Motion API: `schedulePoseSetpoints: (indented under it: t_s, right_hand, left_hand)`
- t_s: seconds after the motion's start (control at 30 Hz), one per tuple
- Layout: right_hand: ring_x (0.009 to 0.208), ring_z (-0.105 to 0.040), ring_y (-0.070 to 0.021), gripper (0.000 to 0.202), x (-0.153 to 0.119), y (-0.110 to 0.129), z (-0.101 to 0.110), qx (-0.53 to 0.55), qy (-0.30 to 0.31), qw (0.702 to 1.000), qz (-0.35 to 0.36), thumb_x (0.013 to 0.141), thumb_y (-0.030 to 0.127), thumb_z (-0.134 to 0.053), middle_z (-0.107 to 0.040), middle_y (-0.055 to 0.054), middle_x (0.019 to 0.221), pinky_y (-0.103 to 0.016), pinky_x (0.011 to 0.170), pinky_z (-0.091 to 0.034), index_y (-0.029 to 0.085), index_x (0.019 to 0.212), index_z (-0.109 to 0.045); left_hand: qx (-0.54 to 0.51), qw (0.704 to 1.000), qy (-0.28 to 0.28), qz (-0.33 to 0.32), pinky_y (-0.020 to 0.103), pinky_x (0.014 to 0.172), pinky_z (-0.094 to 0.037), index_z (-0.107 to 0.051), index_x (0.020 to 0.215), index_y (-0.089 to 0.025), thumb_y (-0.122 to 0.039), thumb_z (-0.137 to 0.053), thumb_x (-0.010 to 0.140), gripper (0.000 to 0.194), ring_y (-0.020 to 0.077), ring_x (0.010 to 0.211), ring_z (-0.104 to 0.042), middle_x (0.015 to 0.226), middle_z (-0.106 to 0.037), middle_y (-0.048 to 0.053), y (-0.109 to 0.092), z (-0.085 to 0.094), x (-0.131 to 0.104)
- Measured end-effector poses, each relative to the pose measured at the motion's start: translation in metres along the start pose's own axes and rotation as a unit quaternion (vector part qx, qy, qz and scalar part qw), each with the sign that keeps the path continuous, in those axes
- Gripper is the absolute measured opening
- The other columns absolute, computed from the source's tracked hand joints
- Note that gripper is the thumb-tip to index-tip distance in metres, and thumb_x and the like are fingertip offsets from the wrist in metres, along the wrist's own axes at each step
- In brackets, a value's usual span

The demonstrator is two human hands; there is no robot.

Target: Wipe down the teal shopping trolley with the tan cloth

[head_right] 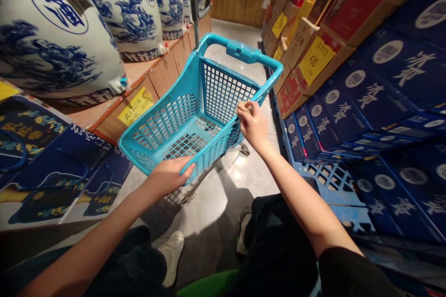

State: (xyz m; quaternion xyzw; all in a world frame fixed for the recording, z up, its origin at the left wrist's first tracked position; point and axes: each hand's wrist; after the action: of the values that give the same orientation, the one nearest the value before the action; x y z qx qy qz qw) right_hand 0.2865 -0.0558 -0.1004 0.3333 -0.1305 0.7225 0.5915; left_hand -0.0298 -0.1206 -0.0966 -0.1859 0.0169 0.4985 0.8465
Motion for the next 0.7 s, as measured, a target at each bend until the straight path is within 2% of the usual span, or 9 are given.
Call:
schedulePoseSetpoints:
  t_s: [0.07, 0.17, 0.23, 0.3, 0.43, 0.5, 0.57, 0.63, 0.7]
  right_hand:
    - [0.112, -0.070, -0.0289, 0.032, -0.015, 0.019, -0.002, 0.016, 0.021, 0.999, 0.036, 0.100, 0.013, -0.058, -0.072, -0.015, 0.133, -0.039, 0.087, -0.060, 0.021, 0.120, -0.082]
    - [0.105, -0.070, -0.0268, 0.036, -0.042, 0.053, -0.006, 0.046, 0.099, 0.985, 0.134, 0.101, 0.015, -0.060, -0.077, -0.013, 0.126, -0.038, 0.086, -0.061, 0.023, 0.131, -0.079]
    - [0.103, -0.069, -0.0256, 0.038, -0.047, 0.057, -0.007, 0.049, 0.127, 0.974, 0.180, 0.104, 0.017, -0.060, -0.078, -0.012, 0.130, -0.037, 0.084, -0.060, 0.025, 0.137, -0.077]
    - [0.101, -0.069, -0.0249, 0.038, -0.037, 0.041, -0.006, 0.027, 0.112, 0.977, 0.181, 0.106, 0.017, -0.058, -0.079, -0.012, 0.135, -0.037, 0.084, -0.060, 0.026, 0.138, -0.078]
    - [0.104, -0.071, -0.0285, 0.042, -0.003, -0.009, 0.000, -0.032, 0.039, 0.996, 0.070, 0.100, 0.012, -0.056, -0.077, -0.013, 0.144, -0.042, 0.086, -0.062, 0.023, 0.134, -0.079]
    - [0.108, -0.073, -0.0306, 0.046, -0.001, -0.009, 0.001, -0.030, 0.017, 0.998, 0.046, 0.095, 0.010, -0.057, -0.075, -0.015, 0.147, -0.044, 0.088, -0.063, 0.020, 0.135, -0.078]
    - [0.111, -0.073, -0.0311, 0.045, -0.016, 0.013, -0.001, -0.003, 0.018, 0.998, 0.064, 0.094, 0.010, -0.058, -0.075, -0.016, 0.145, -0.045, 0.091, -0.064, 0.018, 0.133, -0.078]
    - [0.110, -0.074, -0.0286, 0.043, -0.040, 0.046, -0.004, 0.045, 0.054, 0.989, 0.127, 0.095, 0.011, -0.057, -0.078, -0.016, 0.140, -0.042, 0.091, -0.065, 0.018, 0.131, -0.078]
    - [0.110, -0.074, -0.0254, 0.045, -0.059, 0.070, -0.006, 0.082, 0.105, 0.970, 0.202, 0.100, 0.014, -0.056, -0.077, -0.014, 0.142, -0.038, 0.090, -0.065, 0.022, 0.139, -0.075]
  left_hand:
    - [0.003, 1.000, -0.005, -0.004, 0.044, 0.119, -0.058, -0.071, 0.151, -0.020, -0.027, -0.049, 0.109, 0.049, 0.0311, 0.136, -0.075, 0.150, -0.076, 0.012, 0.000, 0.000, -0.001]
    - [0.008, 1.000, -0.018, -0.014, 0.044, 0.116, -0.060, -0.074, 0.147, -0.018, -0.028, -0.048, 0.109, 0.047, 0.0317, 0.132, -0.077, 0.146, -0.078, 0.014, 0.003, -0.002, -0.003]
    - [0.006, 0.999, -0.027, -0.021, 0.045, 0.115, -0.061, -0.074, 0.146, -0.017, -0.029, -0.047, 0.109, 0.047, 0.0321, 0.131, -0.078, 0.144, -0.078, 0.015, 0.004, -0.003, -0.005]
    - [0.002, 0.999, -0.024, -0.026, 0.045, 0.116, -0.060, -0.073, 0.148, -0.016, -0.029, -0.045, 0.110, 0.049, 0.0323, 0.132, -0.077, 0.146, -0.077, 0.015, 0.004, -0.002, -0.005]
    - [0.005, 1.000, -0.002, -0.011, 0.047, 0.116, -0.059, -0.070, 0.152, -0.017, -0.028, -0.045, 0.109, 0.051, 0.0332, 0.133, -0.076, 0.148, -0.076, 0.015, 0.001, -0.001, -0.004]
    - [0.005, 1.000, 0.002, -0.004, 0.047, 0.116, -0.059, -0.069, 0.153, -0.018, -0.027, -0.046, 0.109, 0.051, 0.0335, 0.133, -0.076, 0.147, -0.077, 0.015, -0.001, 0.000, -0.002]
    - [0.005, 1.000, 0.001, 0.000, 0.046, 0.115, -0.060, -0.070, 0.152, -0.018, -0.027, -0.047, 0.108, 0.051, 0.0338, 0.132, -0.077, 0.146, -0.077, 0.015, -0.002, 0.001, -0.002]
    - [0.007, 1.000, 0.001, -0.001, 0.047, 0.114, -0.061, -0.072, 0.149, -0.017, -0.026, -0.046, 0.108, 0.048, 0.0341, 0.129, -0.078, 0.144, -0.078, 0.016, -0.003, 0.002, -0.002]
    - [0.008, 1.000, 0.004, -0.007, 0.048, 0.113, -0.061, -0.074, 0.143, -0.017, -0.026, -0.046, 0.109, 0.046, 0.0345, 0.128, -0.079, 0.143, -0.079, 0.017, -0.003, 0.002, -0.003]
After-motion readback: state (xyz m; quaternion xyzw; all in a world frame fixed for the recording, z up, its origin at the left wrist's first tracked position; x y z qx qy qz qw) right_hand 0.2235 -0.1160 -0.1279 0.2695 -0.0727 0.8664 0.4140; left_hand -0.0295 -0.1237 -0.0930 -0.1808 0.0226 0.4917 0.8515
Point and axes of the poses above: each hand's wrist, its own x-axis towards the middle knuckle, its own z-axis out of the back of the hand, y = z × x
